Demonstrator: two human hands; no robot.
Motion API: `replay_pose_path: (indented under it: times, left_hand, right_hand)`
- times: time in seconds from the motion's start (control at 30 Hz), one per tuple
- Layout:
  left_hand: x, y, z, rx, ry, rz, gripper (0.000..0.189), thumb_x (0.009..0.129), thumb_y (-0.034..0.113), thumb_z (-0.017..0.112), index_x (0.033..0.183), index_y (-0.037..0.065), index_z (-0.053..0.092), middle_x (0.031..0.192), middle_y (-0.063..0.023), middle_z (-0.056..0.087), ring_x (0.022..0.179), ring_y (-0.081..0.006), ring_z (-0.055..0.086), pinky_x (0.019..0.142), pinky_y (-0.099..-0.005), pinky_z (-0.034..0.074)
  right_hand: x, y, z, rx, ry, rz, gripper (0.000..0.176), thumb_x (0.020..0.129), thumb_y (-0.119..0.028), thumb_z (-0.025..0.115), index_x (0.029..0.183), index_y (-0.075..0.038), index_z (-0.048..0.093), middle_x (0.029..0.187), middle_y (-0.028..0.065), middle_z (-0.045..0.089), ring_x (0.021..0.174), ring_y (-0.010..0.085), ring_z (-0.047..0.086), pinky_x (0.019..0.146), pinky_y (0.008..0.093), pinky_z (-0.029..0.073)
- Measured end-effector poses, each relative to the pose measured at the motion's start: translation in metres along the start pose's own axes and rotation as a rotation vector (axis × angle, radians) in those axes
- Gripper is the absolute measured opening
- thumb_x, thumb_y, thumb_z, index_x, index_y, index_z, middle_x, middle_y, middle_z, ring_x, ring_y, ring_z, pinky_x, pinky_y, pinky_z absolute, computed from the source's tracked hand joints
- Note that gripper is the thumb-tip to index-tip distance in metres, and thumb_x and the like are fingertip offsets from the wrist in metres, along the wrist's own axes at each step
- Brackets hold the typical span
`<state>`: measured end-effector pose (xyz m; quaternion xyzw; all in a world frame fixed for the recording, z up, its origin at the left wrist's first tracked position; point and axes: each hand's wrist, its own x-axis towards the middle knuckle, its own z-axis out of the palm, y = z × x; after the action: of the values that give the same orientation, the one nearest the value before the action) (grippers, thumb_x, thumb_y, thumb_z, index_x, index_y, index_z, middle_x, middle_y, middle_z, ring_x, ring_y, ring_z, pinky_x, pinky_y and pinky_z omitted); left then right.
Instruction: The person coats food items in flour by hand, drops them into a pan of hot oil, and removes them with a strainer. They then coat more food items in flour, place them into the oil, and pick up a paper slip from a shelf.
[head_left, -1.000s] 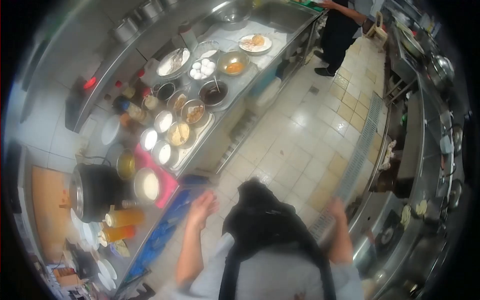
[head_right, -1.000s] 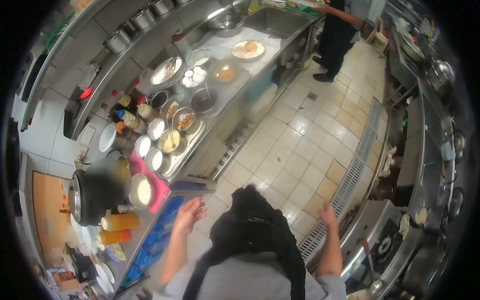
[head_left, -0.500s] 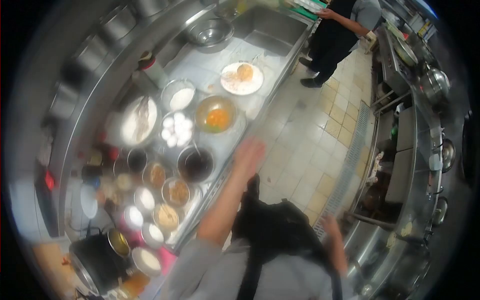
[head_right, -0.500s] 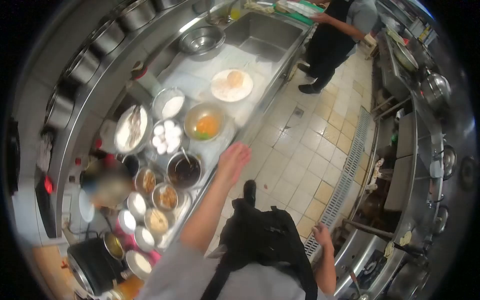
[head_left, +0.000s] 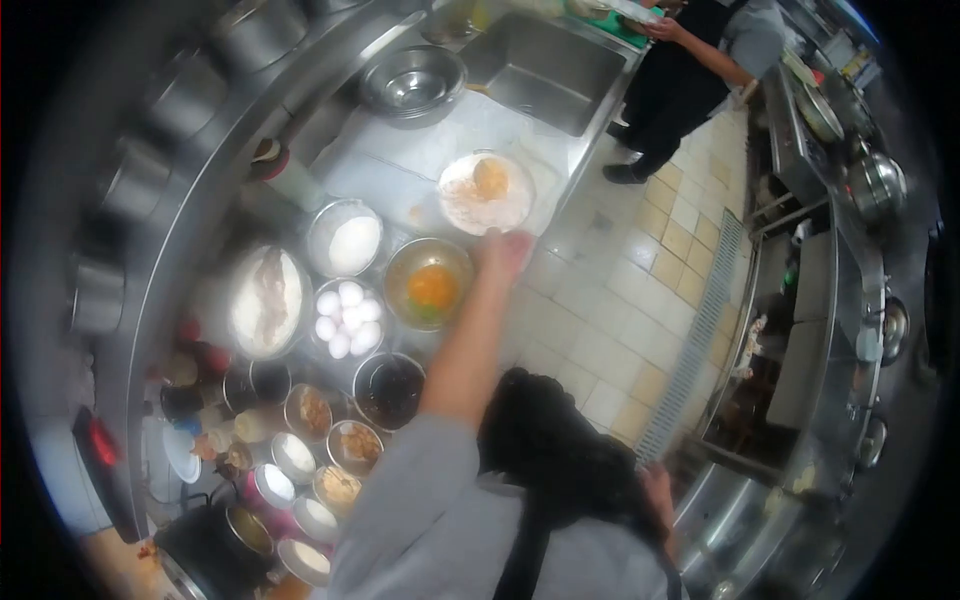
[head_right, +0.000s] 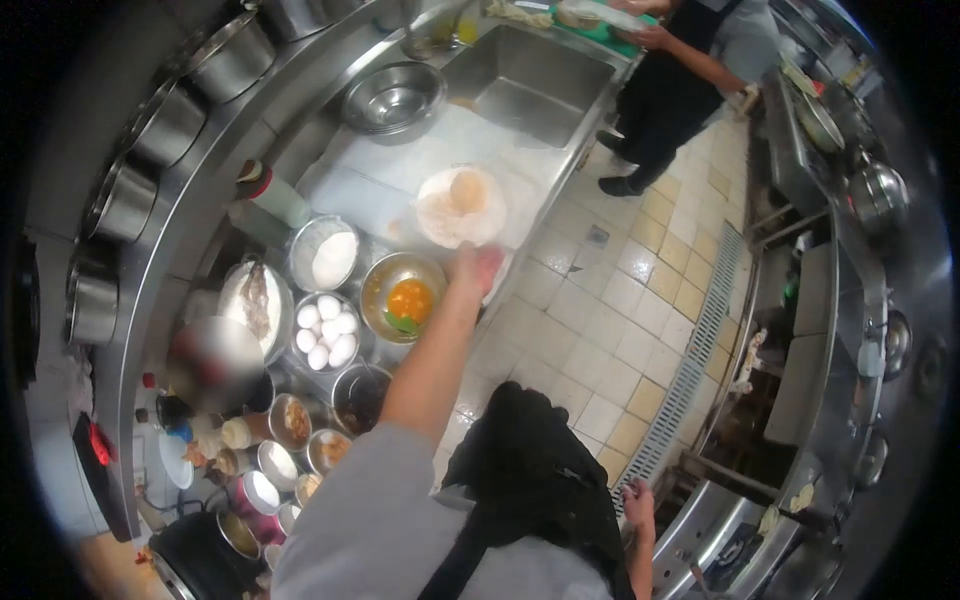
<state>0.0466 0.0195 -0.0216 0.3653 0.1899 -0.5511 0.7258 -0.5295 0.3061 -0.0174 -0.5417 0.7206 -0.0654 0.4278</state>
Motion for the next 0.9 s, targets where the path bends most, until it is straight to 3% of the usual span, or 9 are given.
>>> replay_pose_path:
  times: [0.03, 0.1, 0.17, 0.23, 0.33, 0.43, 0.57, 0.67, 0.9]
  left_hand:
    - [0.035, -0.014, -0.012, -0.025, -0.009, -0.001, 0.038, 0.101, 0.027, 0.042, 0.111, -0.008, 0.053, 0.099, -0.0231, 0.064, 0.093, -0.0383, 0.065, 0.084, -0.0478, 0.057]
    - [0.143, -0.042, -0.087, 1.126, -0.741, 0.571, 0.034, 0.100, 0.024, 0.045, 0.106, -0.008, 0.055, 0.095, -0.0223, 0.065, 0.089, -0.0369, 0.066, 0.078, -0.0453, 0.058]
    - [-0.033, 0.019, 0.018, 0.632, -0.316, -0.197, 0.028, 0.097, 0.021, 0.052, 0.102, -0.006, 0.058, 0.090, -0.0184, 0.066, 0.084, -0.0317, 0.068, 0.071, -0.0433, 0.058]
    - [0.015, 0.035, 0.013, 1.566, -0.518, 0.375, 0.022, 0.095, 0.020, 0.057, 0.099, -0.002, 0.061, 0.084, -0.0136, 0.066, 0.079, -0.0262, 0.068, 0.064, -0.0422, 0.057]
    - [-0.028, 0.116, 0.045, 1.507, 0.109, 1.043, 0.024, 0.091, 0.022, 0.060, 0.093, -0.002, 0.064, 0.081, -0.0217, 0.068, 0.078, -0.0394, 0.066, 0.069, -0.0481, 0.052]
    - [-0.002, 0.172, 0.039, 1.624, 0.398, 0.845, 0.044, 0.086, 0.027, 0.062, 0.116, -0.005, 0.062, 0.112, -0.0310, 0.065, 0.110, -0.0446, 0.062, 0.095, -0.0493, 0.049]
    - [0.065, 0.184, 0.028, 2.038, 0.244, 0.433, 0.047, 0.081, 0.037, 0.061, 0.101, -0.003, 0.072, 0.114, -0.0302, 0.065, 0.114, -0.0427, 0.061, 0.097, -0.0459, 0.050]
    - [0.101, 0.178, 0.006, 2.034, 0.172, 0.743, 0.040, 0.080, 0.026, 0.062, 0.099, -0.008, 0.071, 0.098, -0.0284, 0.071, 0.094, -0.0402, 0.070, 0.083, -0.0465, 0.053]
    - [0.077, 0.157, 0.024, 1.231, -0.035, 0.387, 0.040, 0.098, 0.030, 0.057, 0.114, -0.006, 0.062, 0.090, -0.0133, 0.067, 0.072, -0.0192, 0.063, 0.054, -0.0358, 0.049]
  right_hand:
    - [0.014, 0.016, 0.008, 0.058, -0.031, -0.041, 0.035, 0.091, -0.014, 0.065, 0.120, 0.005, 0.060, 0.095, 0.0180, 0.070, 0.081, 0.0237, 0.066, 0.075, 0.0348, 0.053]
    - [0.038, 0.036, 0.021, -0.031, -0.094, -0.096, 0.035, 0.091, -0.015, 0.065, 0.120, 0.005, 0.060, 0.094, 0.0178, 0.070, 0.081, 0.0242, 0.066, 0.075, 0.0352, 0.053]
    - [0.055, 0.046, 0.027, -0.122, -0.137, -0.105, 0.036, 0.091, -0.015, 0.065, 0.120, 0.005, 0.060, 0.093, 0.0177, 0.070, 0.080, 0.0246, 0.066, 0.075, 0.0355, 0.053]
    - [0.058, 0.042, 0.026, -0.188, -0.161, -0.090, 0.036, 0.091, -0.015, 0.065, 0.121, 0.005, 0.059, 0.093, 0.0175, 0.070, 0.080, 0.0250, 0.066, 0.075, 0.0358, 0.053]
    - [0.056, 0.054, 0.025, -0.238, -0.131, -0.076, 0.037, 0.092, -0.016, 0.065, 0.121, 0.005, 0.059, 0.092, 0.0173, 0.070, 0.079, 0.0256, 0.066, 0.075, 0.0362, 0.053]
    - [0.037, 0.081, 0.036, -0.123, 0.051, -0.127, 0.041, 0.090, -0.018, 0.066, 0.124, 0.004, 0.059, 0.099, 0.0199, 0.071, 0.088, 0.0294, 0.069, 0.080, 0.0379, 0.054]
    - [0.003, 0.023, 0.006, -0.129, 0.053, 0.085, 0.046, 0.089, -0.022, 0.068, 0.126, 0.003, 0.059, 0.108, 0.0235, 0.070, 0.099, 0.0330, 0.070, 0.086, 0.0393, 0.054]
    - [-0.025, -0.013, -0.006, -0.106, 0.088, 0.218, 0.047, 0.088, -0.024, 0.068, 0.126, 0.003, 0.059, 0.111, 0.0252, 0.069, 0.104, 0.0347, 0.069, 0.089, 0.0403, 0.054]
    - [-0.060, 0.019, 0.005, -0.060, 0.088, 0.357, 0.050, 0.086, -0.028, 0.069, 0.125, 0.004, 0.061, 0.121, 0.0262, 0.065, 0.116, 0.0369, 0.062, 0.099, 0.0420, 0.049]
